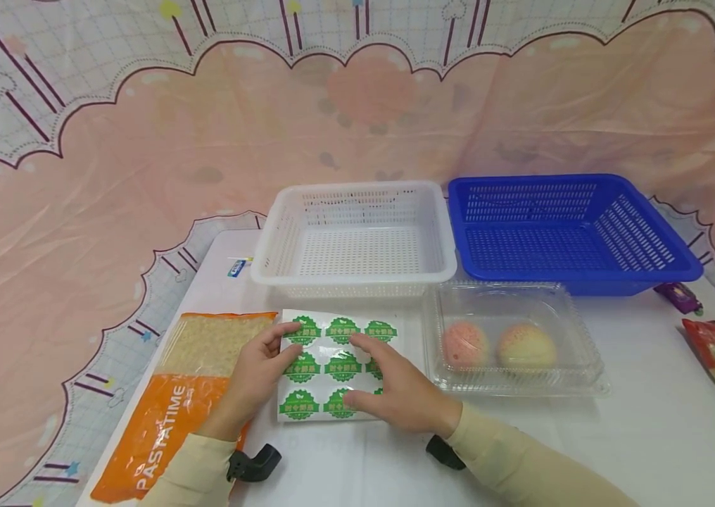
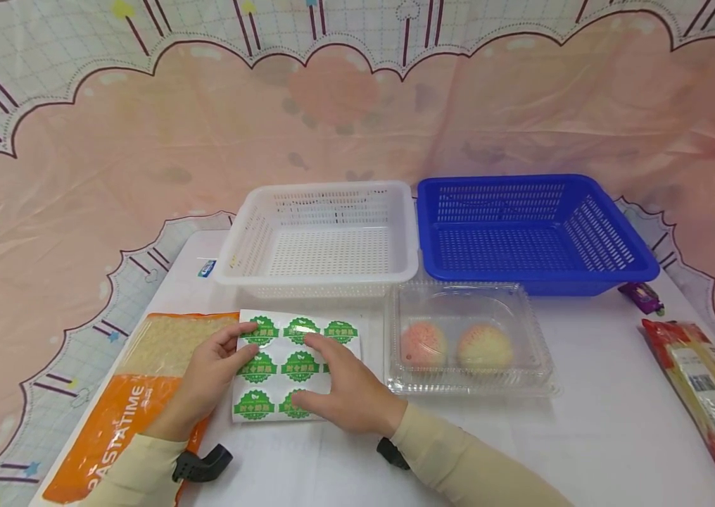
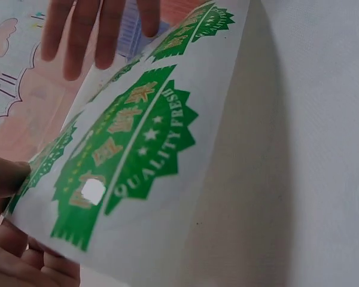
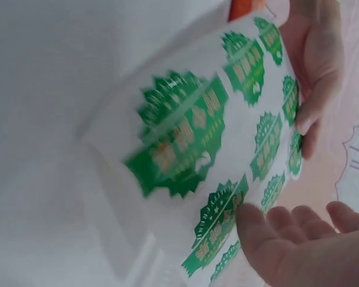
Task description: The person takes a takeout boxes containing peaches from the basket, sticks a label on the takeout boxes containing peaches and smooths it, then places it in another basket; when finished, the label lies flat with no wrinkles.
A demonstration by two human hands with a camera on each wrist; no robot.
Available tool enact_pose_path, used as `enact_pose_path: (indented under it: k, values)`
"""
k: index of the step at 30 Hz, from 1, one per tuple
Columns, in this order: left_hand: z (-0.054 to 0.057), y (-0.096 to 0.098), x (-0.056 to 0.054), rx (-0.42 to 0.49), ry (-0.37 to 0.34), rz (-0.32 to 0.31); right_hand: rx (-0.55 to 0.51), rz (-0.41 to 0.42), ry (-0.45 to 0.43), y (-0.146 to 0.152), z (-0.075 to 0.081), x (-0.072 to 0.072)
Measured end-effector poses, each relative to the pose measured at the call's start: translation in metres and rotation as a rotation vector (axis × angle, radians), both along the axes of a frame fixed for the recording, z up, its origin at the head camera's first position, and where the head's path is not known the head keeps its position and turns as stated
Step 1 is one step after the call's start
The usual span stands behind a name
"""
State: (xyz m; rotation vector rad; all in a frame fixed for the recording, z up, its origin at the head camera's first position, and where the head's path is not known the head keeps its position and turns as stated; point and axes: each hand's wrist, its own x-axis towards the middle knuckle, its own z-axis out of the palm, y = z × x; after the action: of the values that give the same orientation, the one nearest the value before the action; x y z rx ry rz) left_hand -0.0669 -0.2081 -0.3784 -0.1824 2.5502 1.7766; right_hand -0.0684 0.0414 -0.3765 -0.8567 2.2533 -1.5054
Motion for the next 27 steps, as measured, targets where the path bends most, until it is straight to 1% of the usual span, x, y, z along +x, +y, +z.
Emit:
enact_pose_path:
  k: [4,9,17,20,27]
  values:
    - [0.001,0.003,0.002,0.008,0.024,-0.016,-0.036,0.023,-0.013,-0.003,0.005,-0.003]
    - [0.002,0.006,0.003,0.015,0.044,-0.033,-0.052,0.031,-0.021,-0.006,0.008,-0.004]
    - [0.004,0.011,0.005,0.028,0.086,-0.047,-0.041,0.043,0.037,-0.010,0.013,-0.008]
    - [0.004,0.012,0.006,0.025,0.103,-0.053,-0.033,0.038,0.036,-0.011,0.015,-0.009]
    - [0.006,0.014,0.005,0.059,0.121,-0.105,-0.046,0.039,0.011,-0.010,0.018,-0.011]
